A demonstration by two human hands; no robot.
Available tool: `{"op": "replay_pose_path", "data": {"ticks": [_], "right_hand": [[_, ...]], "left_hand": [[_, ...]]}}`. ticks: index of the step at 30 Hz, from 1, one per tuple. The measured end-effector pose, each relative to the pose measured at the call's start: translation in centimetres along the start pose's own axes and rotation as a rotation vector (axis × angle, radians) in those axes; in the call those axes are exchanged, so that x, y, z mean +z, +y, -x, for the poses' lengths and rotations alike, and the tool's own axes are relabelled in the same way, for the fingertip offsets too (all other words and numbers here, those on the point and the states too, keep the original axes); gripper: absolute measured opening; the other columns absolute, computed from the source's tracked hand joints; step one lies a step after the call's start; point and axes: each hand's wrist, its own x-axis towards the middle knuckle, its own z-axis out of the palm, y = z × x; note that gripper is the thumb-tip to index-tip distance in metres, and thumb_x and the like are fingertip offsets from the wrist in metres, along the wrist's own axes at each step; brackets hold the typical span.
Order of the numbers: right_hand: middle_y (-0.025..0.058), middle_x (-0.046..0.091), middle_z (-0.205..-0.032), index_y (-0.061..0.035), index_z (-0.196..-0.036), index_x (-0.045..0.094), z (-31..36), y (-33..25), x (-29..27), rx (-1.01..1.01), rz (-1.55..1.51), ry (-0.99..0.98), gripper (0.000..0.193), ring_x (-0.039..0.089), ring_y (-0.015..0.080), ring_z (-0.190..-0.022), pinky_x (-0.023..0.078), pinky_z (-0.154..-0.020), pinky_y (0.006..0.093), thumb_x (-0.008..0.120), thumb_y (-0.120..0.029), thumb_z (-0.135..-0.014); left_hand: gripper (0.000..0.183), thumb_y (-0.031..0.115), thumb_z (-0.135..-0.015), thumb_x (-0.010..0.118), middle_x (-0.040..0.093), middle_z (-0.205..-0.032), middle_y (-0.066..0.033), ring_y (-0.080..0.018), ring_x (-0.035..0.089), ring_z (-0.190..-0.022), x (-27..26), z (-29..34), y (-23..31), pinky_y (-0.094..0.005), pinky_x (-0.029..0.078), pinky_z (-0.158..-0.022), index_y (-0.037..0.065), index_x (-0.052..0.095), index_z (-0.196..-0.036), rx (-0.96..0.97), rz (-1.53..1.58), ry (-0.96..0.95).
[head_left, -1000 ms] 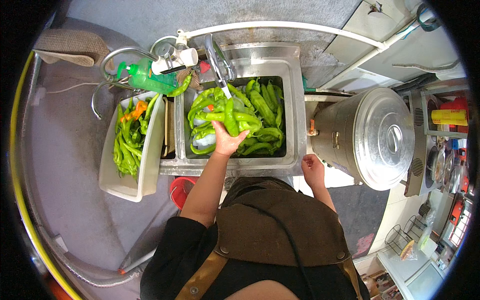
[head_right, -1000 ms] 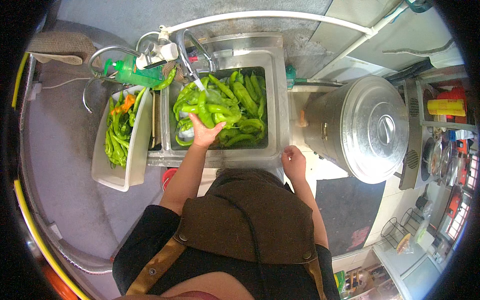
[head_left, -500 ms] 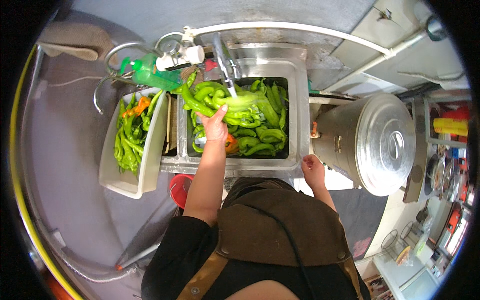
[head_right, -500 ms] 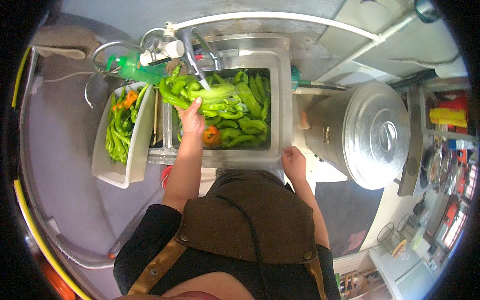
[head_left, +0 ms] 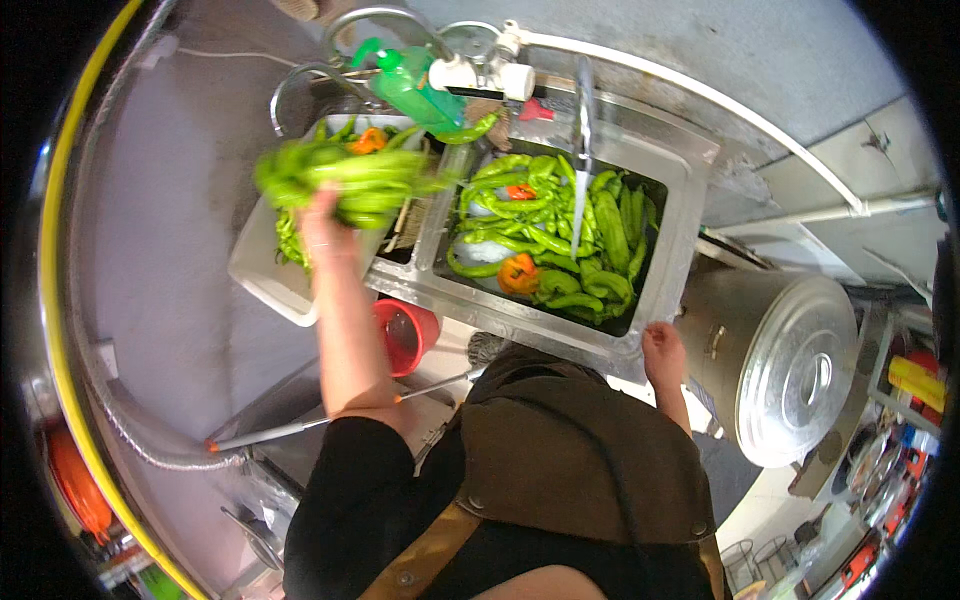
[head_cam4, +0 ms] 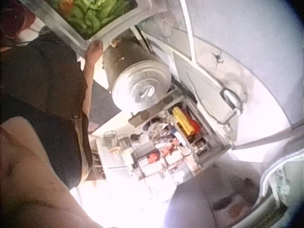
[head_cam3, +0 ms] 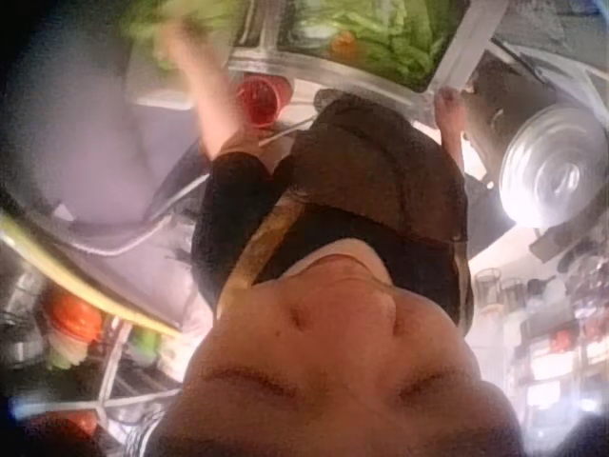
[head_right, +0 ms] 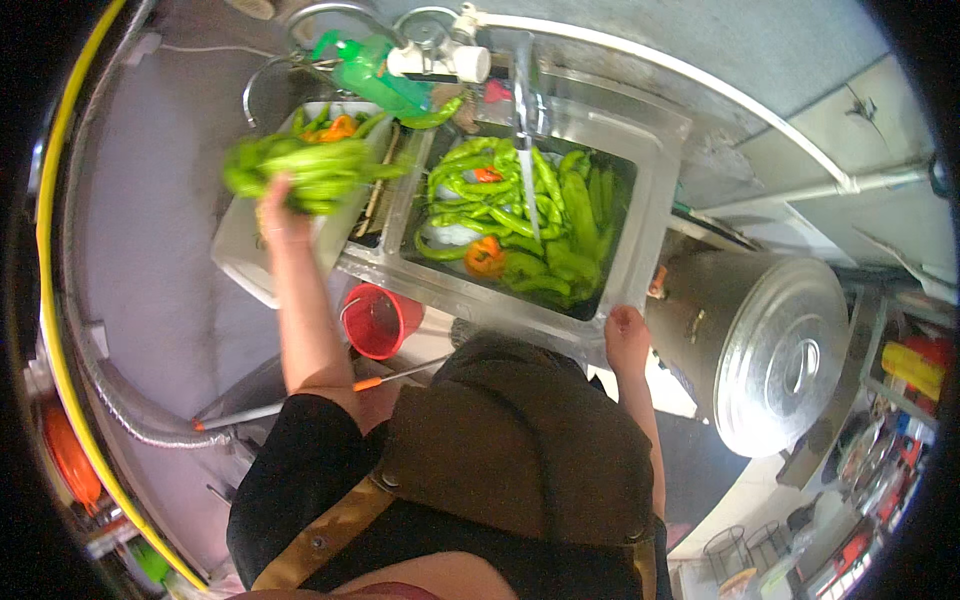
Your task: The person washes green and orange peppers under running water in a double-basin sink, then transfers them into a white plastic container. The person handles the peppers by hand, rinsing them and placing them into the container.
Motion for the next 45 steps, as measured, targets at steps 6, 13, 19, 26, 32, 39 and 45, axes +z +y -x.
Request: {"op": "replay_pose_path", "data": {"ticks": [6, 13, 19, 26, 32, 39, 45], "right_hand": [[0.0141, 0.065, -0.080, -0.0016, -0.091, 0.061, -0.8, -0.2, 1.2, -0.017, -0.022, -0.027, 0.016, 0.064, 0.0251, -0.073, 0.050, -0.068, 0.0336, 0.061, -0.011, -0.078], [0.0152, 0.064, -0.078, -0.0018, -0.088, 0.061, -0.2, 0.2, 1.9, 0.034, -0.038, -0.007, 0.014, 0.063, 0.0259, -0.071, 0.049, -0.066, 0.0342, 0.059, -0.012, -0.078], [0.0141, 0.064, -0.079, -0.0005, -0.090, 0.060, 1.2, 0.8, 0.7, 0.111, -0.010, 0.033, 0.015, 0.063, 0.0241, -0.073, 0.049, -0.069, 0.0330, 0.059, -0.011, -0.079], [0.0124, 0.065, -0.082, 0.0002, -0.093, 0.061, 5.4, 3.2, -0.9, 0.273, 0.000, 0.088, 0.017, 0.064, 0.0220, -0.076, 0.050, -0.071, 0.0319, 0.059, -0.012, -0.081], [0.0124, 0.066, -0.083, -0.0001, -0.093, 0.060, 8.2, 4.2, -1.6, 0.342, 0.047, 0.116, 0.018, 0.065, 0.0224, -0.078, 0.051, -0.074, 0.0321, 0.059, -0.013, -0.080], [0.0118, 0.065, -0.081, -0.0005, -0.092, 0.060, 7.3, 3.2, -0.3, 0.294, -0.012, 0.084, 0.016, 0.064, 0.0216, -0.078, 0.050, -0.073, 0.0318, 0.060, -0.010, -0.079], [0.0124, 0.064, -0.083, 0.0003, -0.092, 0.060, 6.1, 2.4, -0.3, 0.252, -0.018, 0.052, 0.015, 0.063, 0.0213, -0.075, 0.050, -0.070, 0.0321, 0.059, -0.009, -0.080]], "left_hand": [[0.044, 0.014, -0.079, 0.066, 0.059, -0.113, -0.0134, -0.0289, 0.056, -0.105, -11.0, -7.8, 11.9, -0.0448, 0.046, -0.091, 0.001, 0.051, -0.118, -0.037, -0.246, 0.195], [0.062, 0.019, -0.068, 0.075, 0.053, -0.118, -0.0253, -0.0386, 0.049, -0.112, -10.0, -7.0, 0.1, -0.0455, 0.038, -0.096, -0.008, 0.049, -0.119, 0.306, -1.709, 0.620], [0.086, 0.031, -0.068, 0.075, 0.047, -0.127, -0.0250, -0.0338, 0.048, -0.118, 3.4, 6.8, -21.4, -0.0376, 0.039, -0.099, -0.003, 0.033, -0.134, -0.121, -1.187, -0.690], [0.120, 0.055, -0.061, 0.075, 0.029, -0.134, -0.0250, -0.0372, 0.032, -0.123, 13.0, 10.6, -31.7, -0.0455, 0.021, -0.106, 0.009, 0.001, -0.144, -0.664, -1.453, -0.097], [0.109, 0.041, -0.060, 0.078, 0.038, -0.126, -0.0228, -0.0390, 0.038, -0.119, 13.4, 9.5, -31.8, -0.0450, 0.029, -0.103, 0.013, 0.011, -0.141, -0.612, -1.374, 0.023], [0.076, 0.022, -0.061, 0.077, 0.052, -0.111, -0.0182, -0.0307, 0.055, -0.100, 8.7, 9.0, -31.3, -0.0385, 0.043, -0.088, 0.011, 0.029, -0.120, -0.480, -0.899, 0.013], [0.066, -0.006, -0.063, 0.066, 0.048, -0.107, -0.0102, -0.0195, 0.051, -0.094, 7.3, 11.9, -28.1, -0.0327, 0.045, -0.083, 0.009, 0.032, -0.118, -0.236, -0.147, -0.180]]}}
